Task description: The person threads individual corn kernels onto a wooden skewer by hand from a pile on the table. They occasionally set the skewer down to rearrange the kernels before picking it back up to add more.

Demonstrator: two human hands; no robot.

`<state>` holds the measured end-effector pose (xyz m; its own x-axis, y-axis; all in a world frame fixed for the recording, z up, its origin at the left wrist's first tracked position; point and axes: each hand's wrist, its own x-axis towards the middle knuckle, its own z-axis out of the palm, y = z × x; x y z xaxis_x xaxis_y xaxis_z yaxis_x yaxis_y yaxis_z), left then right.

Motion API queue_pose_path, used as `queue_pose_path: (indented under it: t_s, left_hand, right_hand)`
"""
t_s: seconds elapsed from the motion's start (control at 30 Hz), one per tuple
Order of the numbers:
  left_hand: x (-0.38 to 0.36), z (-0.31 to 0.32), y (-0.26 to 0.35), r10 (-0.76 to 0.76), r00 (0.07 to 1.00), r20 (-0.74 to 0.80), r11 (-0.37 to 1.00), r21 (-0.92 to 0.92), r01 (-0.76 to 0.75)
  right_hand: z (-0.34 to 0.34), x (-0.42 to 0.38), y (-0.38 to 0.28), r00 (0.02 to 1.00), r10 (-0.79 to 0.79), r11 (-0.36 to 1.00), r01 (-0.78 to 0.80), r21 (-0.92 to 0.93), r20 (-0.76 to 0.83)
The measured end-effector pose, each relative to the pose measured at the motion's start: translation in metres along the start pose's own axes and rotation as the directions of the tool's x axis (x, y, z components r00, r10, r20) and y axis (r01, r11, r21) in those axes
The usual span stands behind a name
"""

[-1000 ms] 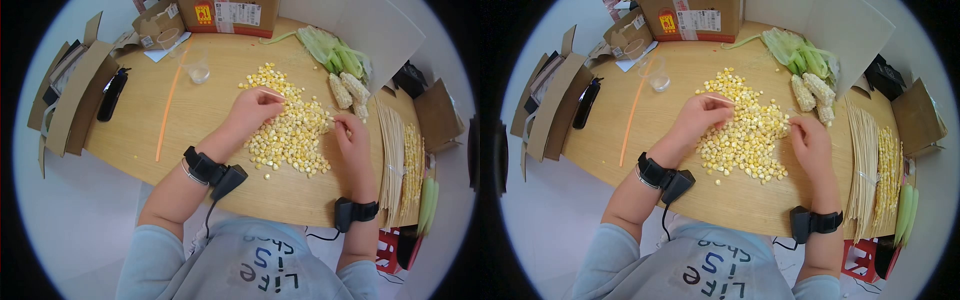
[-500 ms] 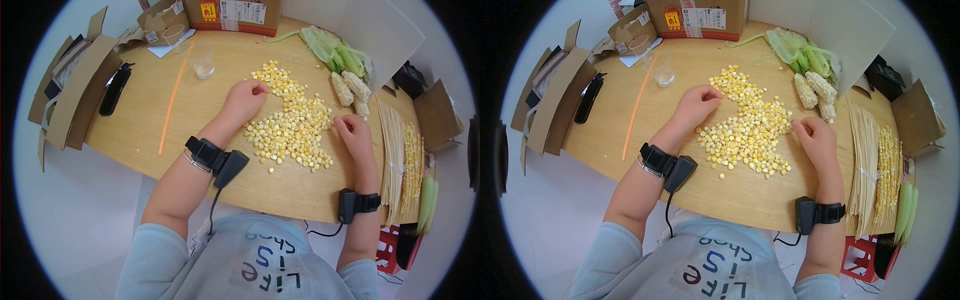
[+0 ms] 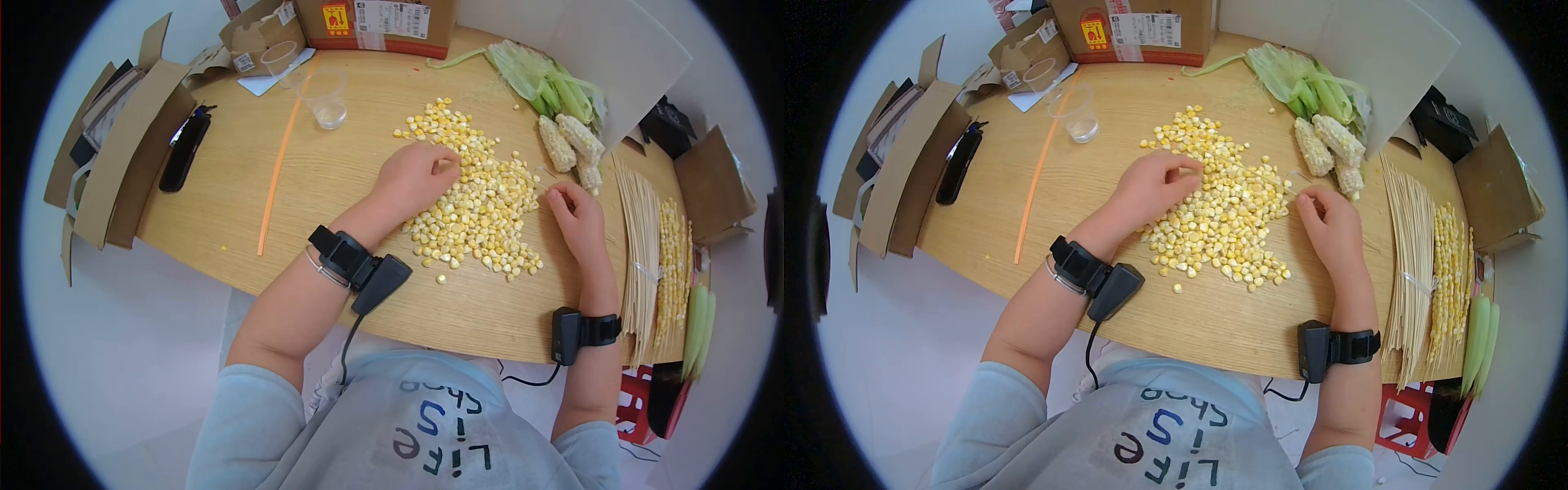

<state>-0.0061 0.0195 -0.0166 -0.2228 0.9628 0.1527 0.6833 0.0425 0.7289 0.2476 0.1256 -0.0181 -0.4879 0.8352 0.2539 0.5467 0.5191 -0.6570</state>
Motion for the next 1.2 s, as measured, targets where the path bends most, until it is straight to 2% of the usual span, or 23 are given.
queue_pose_path:
  t_s: [0.03, 0.1, 0.23, 0.3, 0.33, 0.4, 0.43, 0.5, 0.6, 0.83, 1.03, 1.1, 1.13, 1.2]
  left_hand:
    - [0.002, 0.002, -0.002, 0.0, 1.0, 0.001, 1.0, 0.0, 0.0]
    - [0.005, 0.005, -0.005, -0.096, 0.994, -0.051, 0.92, -0.387, 0.069]
    - [0.004, 0.002, 0.003, -0.066, 0.994, -0.083, 0.859, -0.512, 0.015]
    - [0.002, -0.006, 0.01, -0.272, 0.957, 0.104, 0.634, -0.729, 0.259]
    - [0.002, -0.006, 0.008, -0.271, 0.957, 0.105, 0.634, -0.729, 0.259]
    - [0.004, -0.004, 0.003, -0.302, 0.943, 0.137, 0.531, -0.798, 0.286]
    - [0.004, -0.003, 0.001, -0.303, 0.943, 0.138, 0.53, -0.798, 0.287]
    - [0.005, -0.002, 0.0, -0.298, 0.954, 0.032, 0.594, -0.777, 0.211]
    - [0.005, -0.006, 0.001, -0.354, 0.935, -0.016, 0.609, -0.762, 0.218]
    - [0.008, -0.017, -0.01, -0.487, 0.863, -0.136, 0.563, -0.804, 0.191]
    - [0.008, -0.014, -0.007, -0.454, 0.889, -0.068, 0.546, -0.81, 0.217]
    - [0.006, -0.012, -0.002, -0.323, 0.946, 0.024, 0.544, -0.813, 0.207]
    - [0.005, -0.011, 0.001, -0.323, 0.946, 0.024, 0.545, -0.813, 0.207]
    - [0.001, -0.009, 0.008, -0.21, 0.963, 0.167, 0.596, -0.759, 0.262]
  right_hand:
    - [0.0, 0.0, -0.002, 1.0, 0.001, 1.0, -0.001, 0.0, -0.001]
    - [0.0, -0.001, -0.009, 0.996, -0.092, 0.994, 0.091, 0.057, 0.022]
    - [0.001, -0.003, -0.015, 0.994, -0.099, 0.993, 0.095, 0.064, 0.056]
    - [0.0, -0.003, -0.017, 0.988, -0.143, 0.989, 0.14, 0.056, 0.054]
    - [0.0, -0.003, -0.017, 0.988, -0.142, 0.989, 0.139, 0.056, 0.054]
    - [0.0, -0.003, -0.017, 0.979, -0.195, 0.98, 0.191, 0.06, 0.064]
    - [0.001, -0.003, -0.017, 0.979, -0.194, 0.98, 0.19, 0.06, 0.064]
    - [0.0, -0.004, -0.018, 0.975, -0.211, 0.977, 0.208, 0.052, 0.067]
    - [-0.001, -0.003, -0.018, 0.978, -0.19, 0.982, 0.188, 0.025, 0.09]
    - [-0.003, 0.0, -0.002, 0.99, -0.128, 0.992, 0.128, 0.001, 0.052]
    - [-0.006, -0.002, -0.015, 0.992, -0.123, 0.992, 0.122, -0.038, -0.005]
    - [-0.004, 0.0, -0.022, 0.94, -0.335, 0.94, 0.338, 0.05, -0.057]
    - [-0.005, 0.0, -0.023, 0.94, -0.335, 0.94, 0.338, 0.05, -0.057]
    - [-0.006, 0.0, -0.024, 0.935, -0.345, 0.937, 0.348, -0.032, 0.085]
